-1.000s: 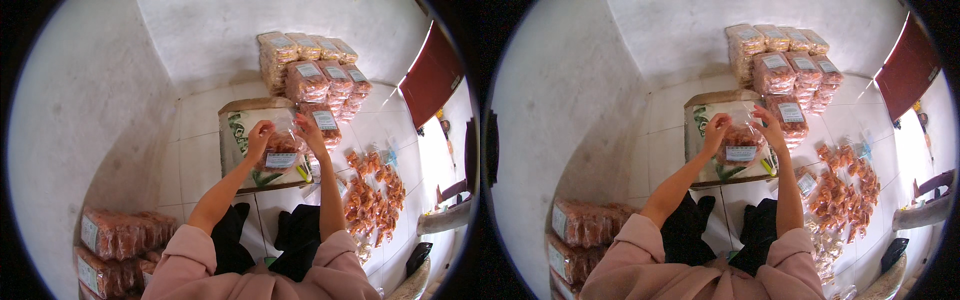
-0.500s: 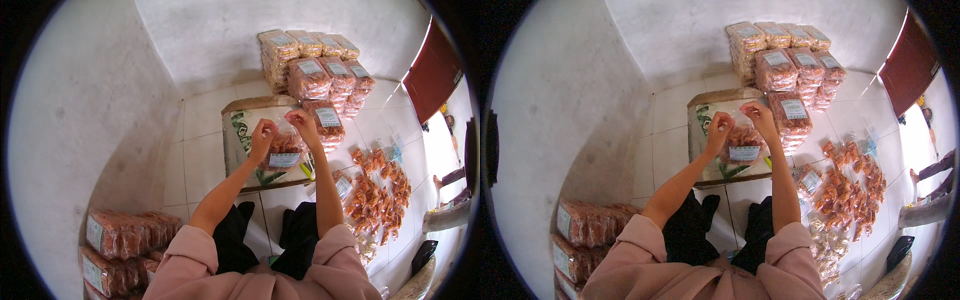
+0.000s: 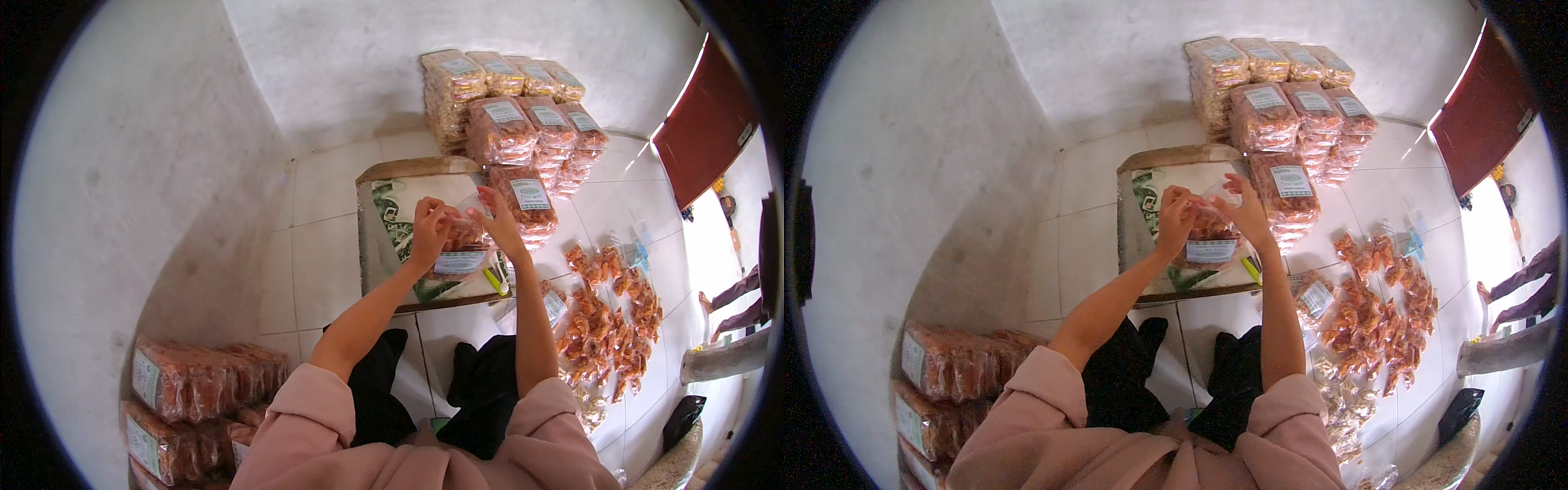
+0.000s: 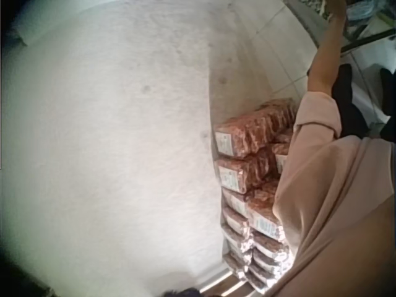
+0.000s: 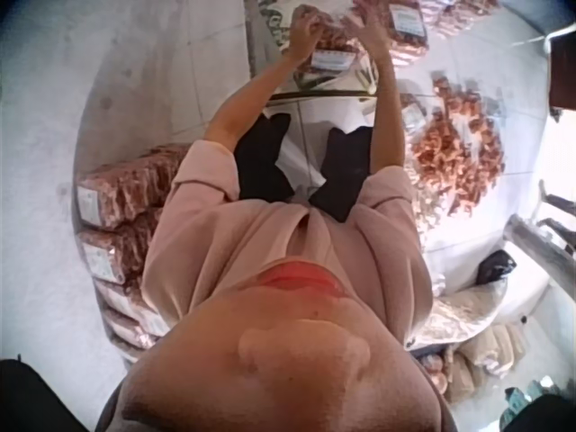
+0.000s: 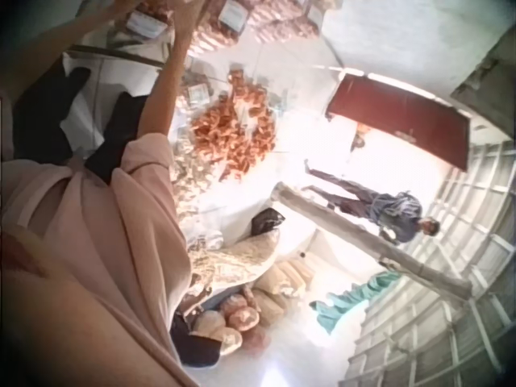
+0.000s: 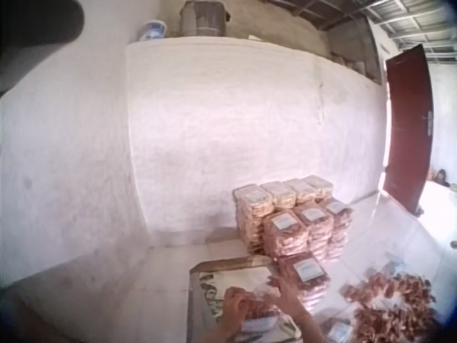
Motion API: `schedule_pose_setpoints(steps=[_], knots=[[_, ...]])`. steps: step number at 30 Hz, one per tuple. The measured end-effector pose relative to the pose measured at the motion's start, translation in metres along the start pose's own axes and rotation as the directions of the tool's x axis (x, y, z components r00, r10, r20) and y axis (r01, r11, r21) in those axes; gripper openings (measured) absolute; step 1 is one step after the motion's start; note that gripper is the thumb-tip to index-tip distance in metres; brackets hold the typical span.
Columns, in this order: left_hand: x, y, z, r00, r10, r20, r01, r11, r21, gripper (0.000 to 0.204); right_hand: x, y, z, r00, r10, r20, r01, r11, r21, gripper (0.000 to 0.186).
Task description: The person applies stickers to plastic bags containing food snacks using a labeling tool. They handle the bags one by one, applying a label to the front, and then stack them onto a cardboard sheet on the floor.
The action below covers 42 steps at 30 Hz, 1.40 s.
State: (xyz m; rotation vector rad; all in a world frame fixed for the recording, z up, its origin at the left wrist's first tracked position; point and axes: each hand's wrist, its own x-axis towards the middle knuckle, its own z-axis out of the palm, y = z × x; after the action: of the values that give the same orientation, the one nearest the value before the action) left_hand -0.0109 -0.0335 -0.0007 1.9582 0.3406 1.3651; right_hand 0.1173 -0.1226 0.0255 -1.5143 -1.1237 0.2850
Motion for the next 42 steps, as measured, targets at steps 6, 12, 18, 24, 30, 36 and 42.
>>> schedule_pose_setpoints(steps=[6, 12, 18, 24, 30, 36, 42], knots=[[-0.001, -0.005, -0.001, 0.998, -0.051, 0.04, 0.051, 0.999, 0.013, 0.017, 0.004, -0.007, 0.006, 0.988, 0.146, 0.056, -0.133, 0.973, -0.189, 0.029], [0.004, -0.01, -0.017, 0.992, 0.094, 0.088, -0.1, 0.993, 0.062, 0.01, 0.003, -0.006, 0.006, 0.998, 0.021, -0.059, -0.031, 0.982, -0.184, 0.012], [0.004, -0.014, -0.024, 0.976, 0.081, 0.203, -0.088, 0.996, 0.024, 0.009, 0.002, -0.008, 0.004, 0.996, 0.018, -0.086, -0.038, 0.971, -0.237, 0.013], [0.008, -0.011, -0.026, 0.965, 0.136, 0.223, -0.158, 0.984, 0.085, 0.011, -0.001, -0.007, 0.002, 0.999, 0.04, -0.003, -0.039, 0.986, -0.161, 0.016], [0.01, -0.011, -0.021, 0.975, -0.099, 0.197, 0.131, 0.979, -0.155, 0.013, -0.004, -0.017, 0.007, 0.993, 0.112, -0.04, -0.114, 0.992, -0.054, 0.013], [0.01, -0.016, -0.009, 0.936, -0.221, 0.274, 0.262, 0.957, -0.124, 0.02, -0.004, 0.002, 0.001, 1.0, 0.003, -0.03, -0.009, 0.982, -0.191, 0.013], [0.004, -0.03, -0.011, 0.925, -0.293, 0.242, 0.332, 0.933, -0.139, 0.015, 0.003, -0.003, -0.012, 0.99, 0.128, -0.065, -0.087, 0.896, 0.436, 0.04]])
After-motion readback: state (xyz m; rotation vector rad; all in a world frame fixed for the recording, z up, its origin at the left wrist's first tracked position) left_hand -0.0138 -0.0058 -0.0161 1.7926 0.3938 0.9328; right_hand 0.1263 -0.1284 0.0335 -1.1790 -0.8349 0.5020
